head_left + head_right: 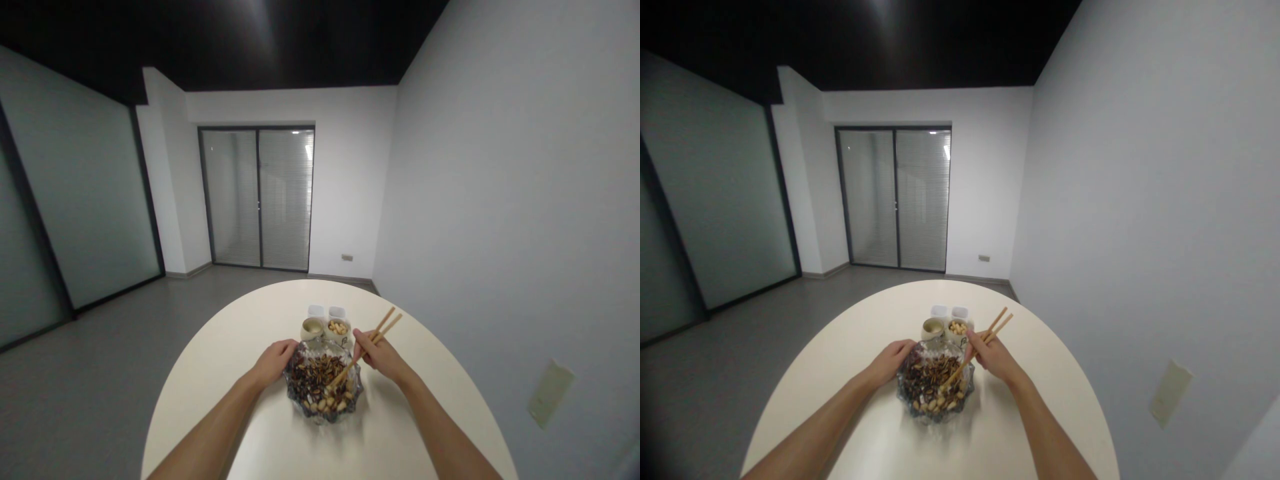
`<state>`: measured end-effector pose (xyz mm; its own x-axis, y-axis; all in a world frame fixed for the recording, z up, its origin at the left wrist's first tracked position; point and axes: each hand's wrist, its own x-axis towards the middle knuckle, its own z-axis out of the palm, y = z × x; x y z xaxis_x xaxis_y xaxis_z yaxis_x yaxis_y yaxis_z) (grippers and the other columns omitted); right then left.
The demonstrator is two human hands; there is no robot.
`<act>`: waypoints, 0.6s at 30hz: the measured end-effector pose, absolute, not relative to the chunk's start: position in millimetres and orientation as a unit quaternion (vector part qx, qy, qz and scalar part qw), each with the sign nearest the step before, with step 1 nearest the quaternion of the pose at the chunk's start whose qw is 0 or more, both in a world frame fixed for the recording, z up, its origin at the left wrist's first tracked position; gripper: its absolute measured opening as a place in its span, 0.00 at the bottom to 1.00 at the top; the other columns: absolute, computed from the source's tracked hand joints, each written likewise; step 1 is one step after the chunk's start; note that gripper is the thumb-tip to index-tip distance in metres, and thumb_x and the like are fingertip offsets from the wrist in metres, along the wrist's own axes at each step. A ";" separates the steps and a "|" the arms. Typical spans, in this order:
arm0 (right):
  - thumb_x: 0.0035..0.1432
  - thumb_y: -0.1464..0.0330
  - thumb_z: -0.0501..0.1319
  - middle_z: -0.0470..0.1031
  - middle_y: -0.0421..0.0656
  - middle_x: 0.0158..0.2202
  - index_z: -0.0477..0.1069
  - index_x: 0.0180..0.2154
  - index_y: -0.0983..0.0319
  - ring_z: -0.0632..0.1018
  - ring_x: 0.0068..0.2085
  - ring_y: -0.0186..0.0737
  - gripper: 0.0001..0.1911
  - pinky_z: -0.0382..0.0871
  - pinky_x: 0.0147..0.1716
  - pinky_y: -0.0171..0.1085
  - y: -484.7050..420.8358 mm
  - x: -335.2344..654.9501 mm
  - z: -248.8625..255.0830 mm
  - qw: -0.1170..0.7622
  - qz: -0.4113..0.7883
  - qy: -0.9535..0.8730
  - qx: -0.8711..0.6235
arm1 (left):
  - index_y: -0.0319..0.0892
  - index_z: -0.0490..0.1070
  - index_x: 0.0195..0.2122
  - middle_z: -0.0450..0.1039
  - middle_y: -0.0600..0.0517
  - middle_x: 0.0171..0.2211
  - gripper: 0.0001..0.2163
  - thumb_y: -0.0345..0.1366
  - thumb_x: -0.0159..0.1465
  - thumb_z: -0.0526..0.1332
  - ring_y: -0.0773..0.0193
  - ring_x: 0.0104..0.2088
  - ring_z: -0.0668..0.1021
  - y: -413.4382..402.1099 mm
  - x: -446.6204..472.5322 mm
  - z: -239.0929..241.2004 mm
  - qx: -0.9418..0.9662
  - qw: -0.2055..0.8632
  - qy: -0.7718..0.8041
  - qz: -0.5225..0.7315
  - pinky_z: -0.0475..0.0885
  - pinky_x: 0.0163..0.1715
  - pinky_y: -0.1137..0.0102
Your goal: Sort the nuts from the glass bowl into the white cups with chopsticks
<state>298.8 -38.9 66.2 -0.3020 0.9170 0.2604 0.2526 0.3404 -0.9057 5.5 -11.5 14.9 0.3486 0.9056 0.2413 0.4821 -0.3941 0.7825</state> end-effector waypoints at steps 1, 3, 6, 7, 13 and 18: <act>0.61 0.40 0.53 0.50 0.32 0.09 0.75 0.18 0.64 0.54 0.13 0.28 0.37 0.43 0.15 0.32 -38.3 299.1 65.4 0.424 0.397 -0.700 -0.415 | 0.42 0.78 0.37 0.80 0.50 0.38 0.23 0.50 0.69 0.47 0.57 0.41 0.77 -11.8 5.5 15.1 0.761 0.309 0.456 0.343 0.69 0.44 0.68; 0.61 0.41 0.53 0.50 0.32 0.09 0.75 0.19 0.64 0.55 0.13 0.27 0.37 0.43 0.15 0.31 -37.5 299.6 64.4 0.429 0.399 -0.696 -0.414 | 0.42 0.78 0.37 0.81 0.50 0.39 0.23 0.50 0.69 0.48 0.56 0.41 0.77 -12.3 5.4 15.4 0.760 0.310 0.456 0.345 0.68 0.45 0.68; 0.62 0.41 0.53 0.50 0.32 0.09 0.75 0.19 0.64 0.55 0.13 0.27 0.37 0.43 0.15 0.31 -38.1 299.7 65.1 0.429 0.400 -0.696 -0.413 | 0.42 0.79 0.38 0.81 0.50 0.39 0.23 0.51 0.69 0.48 0.56 0.42 0.77 -12.5 5.1 15.4 0.759 0.309 0.455 0.347 0.68 0.46 0.68; 0.61 0.41 0.53 0.50 0.32 0.09 0.75 0.19 0.64 0.55 0.13 0.27 0.37 0.43 0.15 0.31 -38.6 299.5 65.9 0.429 0.401 -0.696 -0.414 | 0.42 0.79 0.37 0.81 0.50 0.39 0.23 0.51 0.69 0.48 0.56 0.42 0.77 -12.3 5.0 15.2 0.759 0.310 0.455 0.348 0.68 0.46 0.68; 0.57 0.38 0.54 0.52 0.32 0.09 0.72 0.18 0.63 0.55 0.13 0.27 0.37 0.43 0.14 0.31 -37.8 296.3 69.1 0.476 0.401 -0.665 -0.412 | 0.42 0.79 0.39 0.81 0.49 0.40 0.24 0.52 0.69 0.48 0.55 0.43 0.77 -9.5 4.9 11.2 0.758 0.314 0.453 0.348 0.69 0.46 0.68; 0.55 0.37 0.55 0.51 0.32 0.09 0.71 0.18 0.62 0.55 0.13 0.28 0.36 0.45 0.13 0.31 -33.6 289.0 65.3 0.546 0.368 -0.621 -0.425 | 0.42 0.79 0.38 0.81 0.49 0.39 0.24 0.52 0.69 0.47 0.56 0.42 0.77 -9.4 4.7 10.6 0.760 0.313 0.453 0.344 0.69 0.45 0.68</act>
<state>289.0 -33.6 65.3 -0.0418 0.9299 0.3654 0.1251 0.3677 -0.9215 4.7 -9.4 10.6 0.3524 0.9045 0.2401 0.4738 -0.3937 0.7878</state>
